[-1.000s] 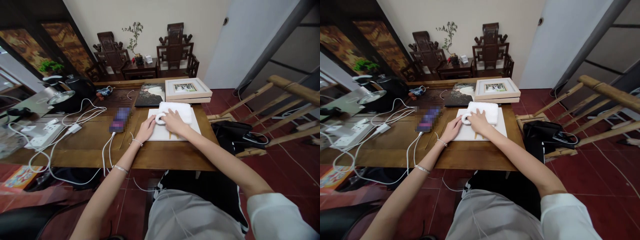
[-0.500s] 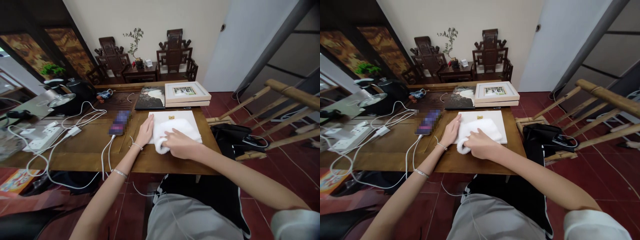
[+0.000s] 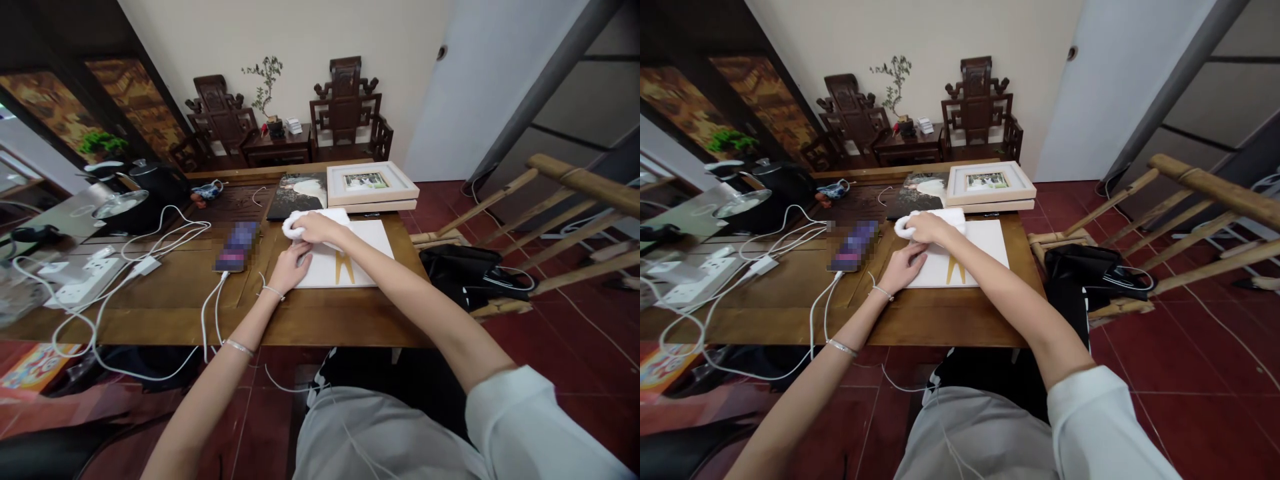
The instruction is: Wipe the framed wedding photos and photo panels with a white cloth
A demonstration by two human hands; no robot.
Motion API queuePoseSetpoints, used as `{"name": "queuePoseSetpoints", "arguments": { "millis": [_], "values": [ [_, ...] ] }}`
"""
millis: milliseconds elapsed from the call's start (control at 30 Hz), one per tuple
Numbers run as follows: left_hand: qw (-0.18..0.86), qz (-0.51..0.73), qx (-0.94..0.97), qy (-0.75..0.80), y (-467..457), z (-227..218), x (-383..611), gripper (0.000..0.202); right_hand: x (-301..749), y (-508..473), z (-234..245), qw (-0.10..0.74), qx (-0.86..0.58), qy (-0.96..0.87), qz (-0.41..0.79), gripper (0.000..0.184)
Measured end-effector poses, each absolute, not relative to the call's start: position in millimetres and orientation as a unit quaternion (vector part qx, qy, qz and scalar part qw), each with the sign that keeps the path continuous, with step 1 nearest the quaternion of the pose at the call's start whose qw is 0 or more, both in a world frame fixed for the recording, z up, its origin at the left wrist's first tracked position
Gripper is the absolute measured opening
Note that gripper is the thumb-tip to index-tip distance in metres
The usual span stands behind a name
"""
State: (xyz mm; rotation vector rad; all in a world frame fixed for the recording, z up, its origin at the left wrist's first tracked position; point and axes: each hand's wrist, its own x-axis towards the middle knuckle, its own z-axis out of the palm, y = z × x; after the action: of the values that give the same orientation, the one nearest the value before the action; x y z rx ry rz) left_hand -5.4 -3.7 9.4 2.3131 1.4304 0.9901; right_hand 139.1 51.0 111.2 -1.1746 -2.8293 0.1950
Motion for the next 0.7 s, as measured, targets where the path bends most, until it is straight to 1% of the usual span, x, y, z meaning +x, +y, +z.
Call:
{"name": "queuePoseSetpoints", "arguments": {
  "millis": [100,200,400,533,633,700],
  "values": [
    [0.124,0.345,0.791,0.489,-4.1,9.4,-5.5,0.037,126.9,54.7,117.1,0.014,-0.363,-0.929,0.072,0.031],
    [0.134,0.341,0.791,0.490,-4.4,8.9,-5.7,0.037,137.0,55.1,125.3,0.010,-0.409,-0.908,0.090,0.032],
    [0.156,0.348,0.786,0.486,-4.7,6.9,-4.8,0.036,211.8,61.3,134.8,-0.003,-0.474,-0.875,0.095,0.042],
    [0.159,0.352,0.784,0.485,-5.1,6.4,-3.9,0.036,268.7,52.9,117.4,0.026,-0.515,-0.853,0.081,0.051],
    [0.159,0.350,0.785,0.486,-5.5,6.5,-3.4,0.037,294.7,21.3,97.9,0.052,-0.490,-0.868,0.062,0.055],
    [0.158,0.350,0.784,0.487,-5.5,6.2,-3.1,0.037,302.9,-12.1,88.6,0.050,-0.471,-0.879,0.062,0.054]
  ]
}}
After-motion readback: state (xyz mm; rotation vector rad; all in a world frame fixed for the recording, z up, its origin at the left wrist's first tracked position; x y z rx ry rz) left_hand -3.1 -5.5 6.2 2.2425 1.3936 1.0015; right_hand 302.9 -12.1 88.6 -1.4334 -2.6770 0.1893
